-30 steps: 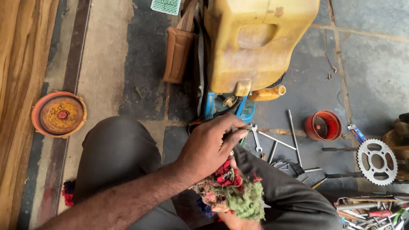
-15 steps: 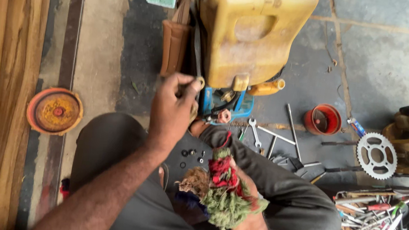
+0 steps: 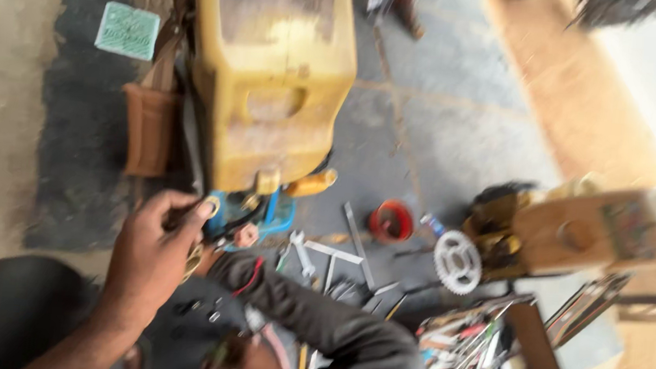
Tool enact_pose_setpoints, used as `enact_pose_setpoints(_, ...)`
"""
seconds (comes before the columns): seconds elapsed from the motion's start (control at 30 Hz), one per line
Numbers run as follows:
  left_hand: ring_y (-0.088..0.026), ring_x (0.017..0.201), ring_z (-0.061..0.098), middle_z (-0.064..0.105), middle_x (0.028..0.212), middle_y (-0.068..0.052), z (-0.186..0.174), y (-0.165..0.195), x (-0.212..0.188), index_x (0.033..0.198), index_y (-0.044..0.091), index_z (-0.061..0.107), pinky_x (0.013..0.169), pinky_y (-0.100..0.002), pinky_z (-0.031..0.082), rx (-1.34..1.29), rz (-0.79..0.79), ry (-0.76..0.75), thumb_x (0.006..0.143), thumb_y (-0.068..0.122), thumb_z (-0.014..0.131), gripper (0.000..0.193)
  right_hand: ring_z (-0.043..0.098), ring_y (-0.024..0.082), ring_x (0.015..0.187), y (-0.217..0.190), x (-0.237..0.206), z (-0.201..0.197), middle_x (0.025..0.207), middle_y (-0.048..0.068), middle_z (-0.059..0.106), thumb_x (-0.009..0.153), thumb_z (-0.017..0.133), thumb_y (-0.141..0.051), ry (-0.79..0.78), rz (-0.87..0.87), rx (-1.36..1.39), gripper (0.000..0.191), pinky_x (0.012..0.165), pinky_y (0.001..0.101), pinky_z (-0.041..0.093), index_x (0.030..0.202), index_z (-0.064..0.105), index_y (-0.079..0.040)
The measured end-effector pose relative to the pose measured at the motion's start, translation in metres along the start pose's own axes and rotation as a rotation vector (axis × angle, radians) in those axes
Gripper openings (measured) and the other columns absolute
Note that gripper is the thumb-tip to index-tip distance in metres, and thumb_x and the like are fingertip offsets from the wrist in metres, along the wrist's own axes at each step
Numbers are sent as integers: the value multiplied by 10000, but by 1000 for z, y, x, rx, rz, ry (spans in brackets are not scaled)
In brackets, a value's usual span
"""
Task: The person sits on the floor and works on a small engine carburetor, using a screwdriver to loosen its parts and pliers to handle small fittings. They wipe and clean the carburetor body with a cloth and handle small screws and gaskets while reassembling it.
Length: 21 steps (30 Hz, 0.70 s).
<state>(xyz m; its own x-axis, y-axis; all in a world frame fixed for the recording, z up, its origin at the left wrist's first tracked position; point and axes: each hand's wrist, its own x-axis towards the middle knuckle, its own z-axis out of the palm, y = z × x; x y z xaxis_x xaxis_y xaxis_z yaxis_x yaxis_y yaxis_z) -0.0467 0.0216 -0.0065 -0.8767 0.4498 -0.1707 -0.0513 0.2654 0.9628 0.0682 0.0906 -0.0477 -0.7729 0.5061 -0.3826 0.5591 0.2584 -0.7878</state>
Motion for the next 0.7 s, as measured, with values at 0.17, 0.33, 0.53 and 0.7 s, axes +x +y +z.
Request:
enact_pose_setpoints(0.17, -118, 719, 653, 719, 781, -36, 14, -10, 6, 986, 42, 718, 641, -293, 511, -42, 114, -10, 917, 274, 720, 242, 695, 311, 1042, -36, 60, 13, 1075, 123, 752, 904, 727, -422, 26, -120, -241, 471, 940, 433, 533, 1200, 712, -57)
enact_pose_setpoints(0.33, -136, 697, 607, 701, 804, -62, 18, -11, -4, 981, 27, 720, 613, -328, 493, -103, 29, -31, 917, 276, 724, 257, 708, 332, 995, -1, 17, -1, 1033, 118, 755, 873, 731, -481, -28, -59, -368, 462, 887, 448, 547, 1175, 723, -131)
enact_pose_setpoints(0.53, -69, 772, 682, 774, 865, -30, 15, -11, -6, 986, 31, 728, 673, -234, 523, -211, 2, -102, 925, 253, 706, 231, 724, 357, 939, 48, -28, -55, 983, 112, 759, 837, 736, -551, 112, 7, -440, 453, 823, 468, 565, 1146, 736, -220)
enact_pose_setpoints(0.7, -114, 703, 636, 742, 849, -54, 10, -12, -4, 1022, 27, 727, 585, -257, 480, -320, -236, -146, 931, 237, 687, 232, 667, 379, 1020, 69, 1, -80, 1136, 145, 686, 872, 670, -568, 340, -47, -765, 558, 853, 502, 525, 1235, 666, -144)
